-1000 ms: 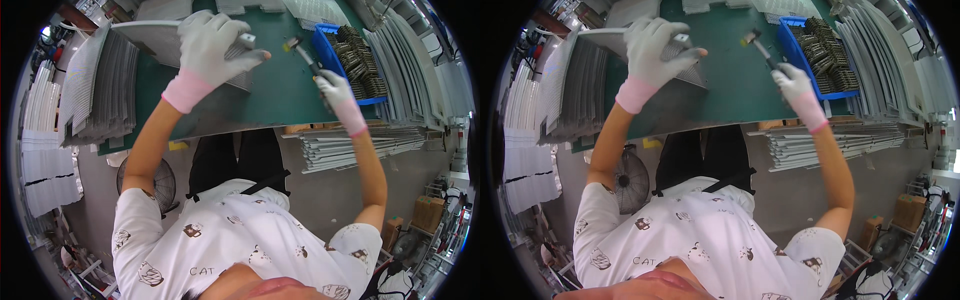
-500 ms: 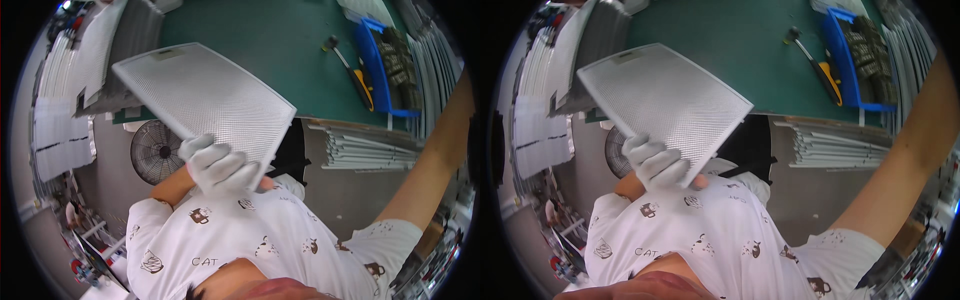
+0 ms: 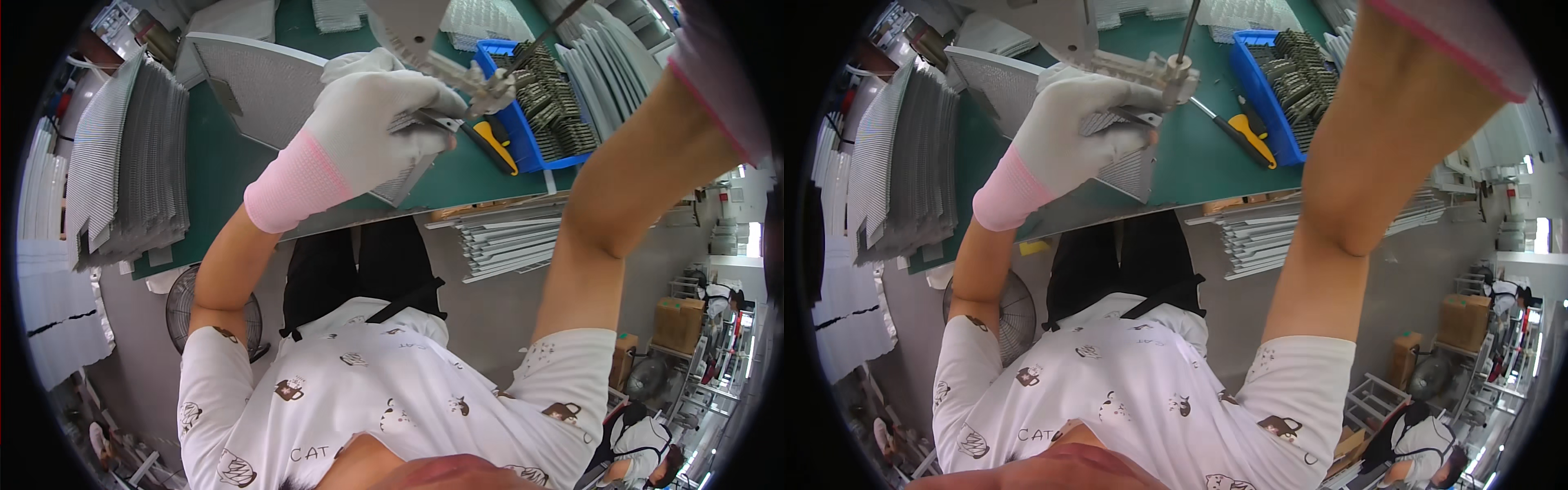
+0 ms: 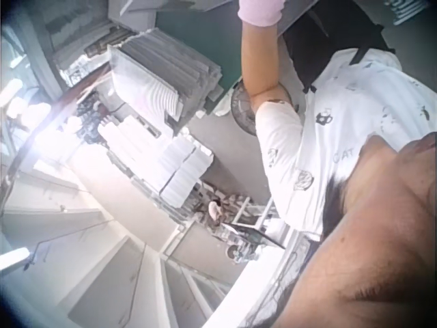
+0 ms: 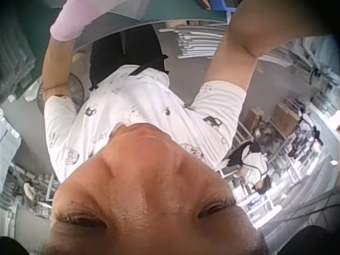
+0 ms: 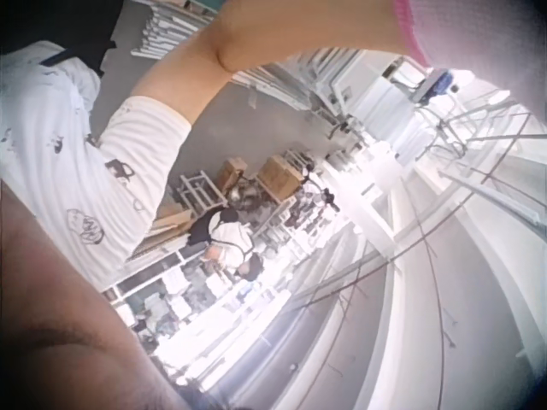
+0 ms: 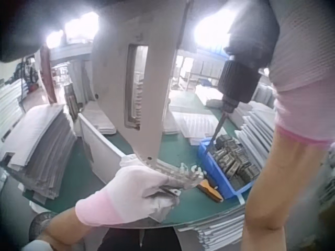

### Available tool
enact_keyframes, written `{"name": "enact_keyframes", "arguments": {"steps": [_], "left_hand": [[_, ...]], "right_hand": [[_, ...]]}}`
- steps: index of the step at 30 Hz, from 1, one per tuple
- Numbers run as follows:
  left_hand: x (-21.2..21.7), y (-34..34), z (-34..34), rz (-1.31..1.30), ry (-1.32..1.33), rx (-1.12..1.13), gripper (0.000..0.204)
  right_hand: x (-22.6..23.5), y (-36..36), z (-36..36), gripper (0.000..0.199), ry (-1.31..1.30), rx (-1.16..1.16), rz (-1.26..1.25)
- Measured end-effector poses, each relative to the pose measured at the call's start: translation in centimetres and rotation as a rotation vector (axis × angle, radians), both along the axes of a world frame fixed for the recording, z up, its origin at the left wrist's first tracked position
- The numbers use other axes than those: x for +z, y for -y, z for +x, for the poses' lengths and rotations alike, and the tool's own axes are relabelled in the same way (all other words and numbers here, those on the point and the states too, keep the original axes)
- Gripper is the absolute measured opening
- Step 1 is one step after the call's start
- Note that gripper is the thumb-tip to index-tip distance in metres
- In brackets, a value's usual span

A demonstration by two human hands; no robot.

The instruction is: Assemble metal mesh filters by attaching frames and handles using various tools.

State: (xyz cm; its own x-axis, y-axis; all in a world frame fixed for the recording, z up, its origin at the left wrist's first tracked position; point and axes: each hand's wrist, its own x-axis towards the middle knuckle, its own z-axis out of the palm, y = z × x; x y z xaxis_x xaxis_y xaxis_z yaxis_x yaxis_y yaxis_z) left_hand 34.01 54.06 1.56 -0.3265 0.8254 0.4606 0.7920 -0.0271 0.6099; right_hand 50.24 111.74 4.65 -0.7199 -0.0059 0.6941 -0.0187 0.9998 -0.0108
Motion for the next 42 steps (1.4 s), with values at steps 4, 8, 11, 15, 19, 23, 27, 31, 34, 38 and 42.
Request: {"name": "enact_keyframes", "arguments": {"steps": [4,8,11,15,19,23,27,31,34,38,42], "left_hand": [[-1.0,2.0,-0.4,0.003,0.08,-0.002,0.019],[-1.1,1.6,-0.5,0.085,-0.004,-0.052,0.019],[-1.0,1.6,-0.5,0.059,0.018,-0.051,0.021],[-1.0,1.9,-0.1,0.048,0.146,-0.05,0.019],[-1.0,2.6,0.9,0.014,0.215,0.007,0.019],[-1.5,3.4,1.2,0.08,0.153,-0.02,0.024],[-1.6,3.2,1.4,0.081,0.109,0.001,0.025],[-1.8,3.4,1.4,0.027,0.193,0.022,0.022],[-1.2,3.2,1.8,0.056,0.334,-0.033,0.019],[-2.6,3.6,1.6,0.125,0.361,-0.043,0.031],[-1.8,3.5,0.5,-0.006,-0.511,0.129,0.04]], "right_hand": [[3.1,14.5,-2.7,0.019,0.003,0.071,-0.022],[4.0,21.5,-2.3,0.019,-0.011,0.113,-0.102],[4.3,22.6,-3.0,0.02,-0.032,0.176,-0.186],[3.2,31.1,-5.6,0.02,-0.06,0.256,-0.302],[3.1,35.8,-8.1,0.021,-0.104,0.34,-0.411],[3.7,41.0,-9.4,0.021,-0.161,0.418,-0.515],[4.8,43.6,-10.3,0.022,-0.218,0.504,-0.61],[6.0,44.0,-10.3,0.022,-0.267,0.598,-0.706],[6.8,45.5,-10.1,0.022,-0.305,0.657,-0.772],[8.5,46.7,-9.8,0.023,-0.36,0.777,-0.849],[9.9,47.3,-7.9,0.02,-0.239,1.005,-1.713]]}}
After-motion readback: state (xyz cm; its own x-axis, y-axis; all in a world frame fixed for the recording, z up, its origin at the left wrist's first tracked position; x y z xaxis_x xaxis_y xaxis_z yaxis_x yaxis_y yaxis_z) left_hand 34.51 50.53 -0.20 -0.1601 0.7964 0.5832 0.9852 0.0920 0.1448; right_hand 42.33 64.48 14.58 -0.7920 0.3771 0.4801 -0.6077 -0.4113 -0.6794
